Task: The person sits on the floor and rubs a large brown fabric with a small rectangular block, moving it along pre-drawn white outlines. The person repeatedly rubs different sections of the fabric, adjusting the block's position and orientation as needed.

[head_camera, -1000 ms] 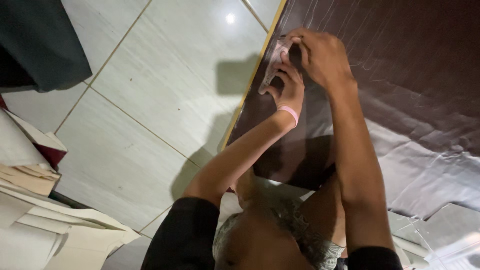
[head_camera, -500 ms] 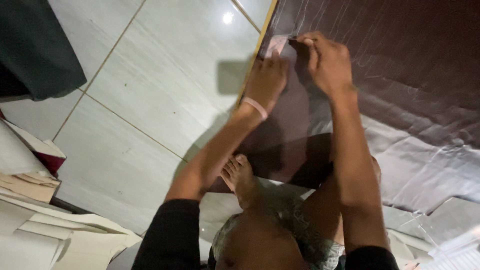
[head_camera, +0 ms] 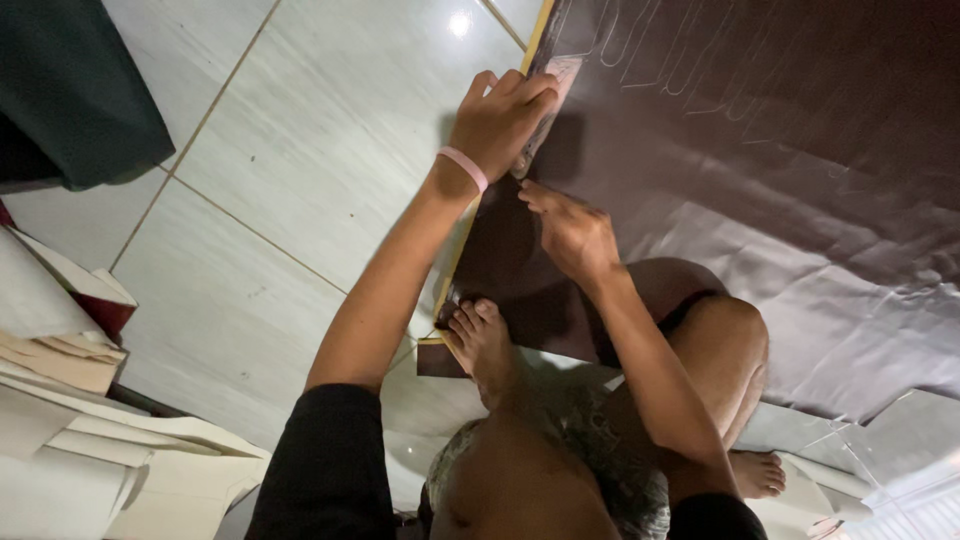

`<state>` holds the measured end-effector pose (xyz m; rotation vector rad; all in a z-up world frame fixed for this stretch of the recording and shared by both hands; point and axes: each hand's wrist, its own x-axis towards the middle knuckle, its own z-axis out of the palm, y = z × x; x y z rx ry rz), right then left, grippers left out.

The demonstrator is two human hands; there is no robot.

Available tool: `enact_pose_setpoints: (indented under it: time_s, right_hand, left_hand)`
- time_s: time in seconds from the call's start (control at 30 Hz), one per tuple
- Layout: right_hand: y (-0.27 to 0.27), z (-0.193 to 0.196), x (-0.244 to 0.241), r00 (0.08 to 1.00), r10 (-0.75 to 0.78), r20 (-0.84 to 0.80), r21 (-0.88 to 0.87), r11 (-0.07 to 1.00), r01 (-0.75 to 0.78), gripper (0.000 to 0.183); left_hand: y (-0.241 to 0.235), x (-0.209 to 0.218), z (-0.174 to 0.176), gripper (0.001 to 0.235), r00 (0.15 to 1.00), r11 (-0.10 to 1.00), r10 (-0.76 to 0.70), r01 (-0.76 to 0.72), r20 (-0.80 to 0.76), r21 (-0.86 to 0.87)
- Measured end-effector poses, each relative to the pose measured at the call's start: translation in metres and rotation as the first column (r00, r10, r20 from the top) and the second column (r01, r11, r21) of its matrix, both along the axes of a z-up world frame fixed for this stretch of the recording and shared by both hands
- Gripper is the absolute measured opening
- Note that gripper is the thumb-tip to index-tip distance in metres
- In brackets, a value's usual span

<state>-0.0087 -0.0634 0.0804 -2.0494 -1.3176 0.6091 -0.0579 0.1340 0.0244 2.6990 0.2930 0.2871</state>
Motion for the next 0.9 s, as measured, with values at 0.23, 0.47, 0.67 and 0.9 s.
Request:
enact_pose_setpoints:
  time_s: [0.23,0.47,0.67,0.9]
  right_hand:
    - [-0.008,0.009,0.002,0.996,-0.082,-0.017,-0.080,0.994,0.081,0.032]
    - [-0.003,0.001,0.013,0.978,-0.200,-0.060,-0.005,0.980,0.200,0.027]
    - [0.004,0.009,0.013,0.973,-0.211,-0.097,-0.018,0.978,0.210,0.024]
    - [0.008,-0.001,0.023,0.980,-0.186,-0.068,0.013,0.982,0.188,0.029]
  left_hand:
    - [0.004,-0.001,0.002,0.031,0.999,1.000,-0.023,0.023,0.031,0.006]
    - [0.009,-0.005,0.008,0.039,0.997,0.998,-0.054,0.055,0.058,-0.023]
    - [0.015,-0.007,0.017,0.063,0.995,0.991,-0.103,0.103,0.005,-0.086]
    - [0.013,0.000,0.016,0.059,0.993,0.991,-0.103,0.099,-0.050,-0.093]
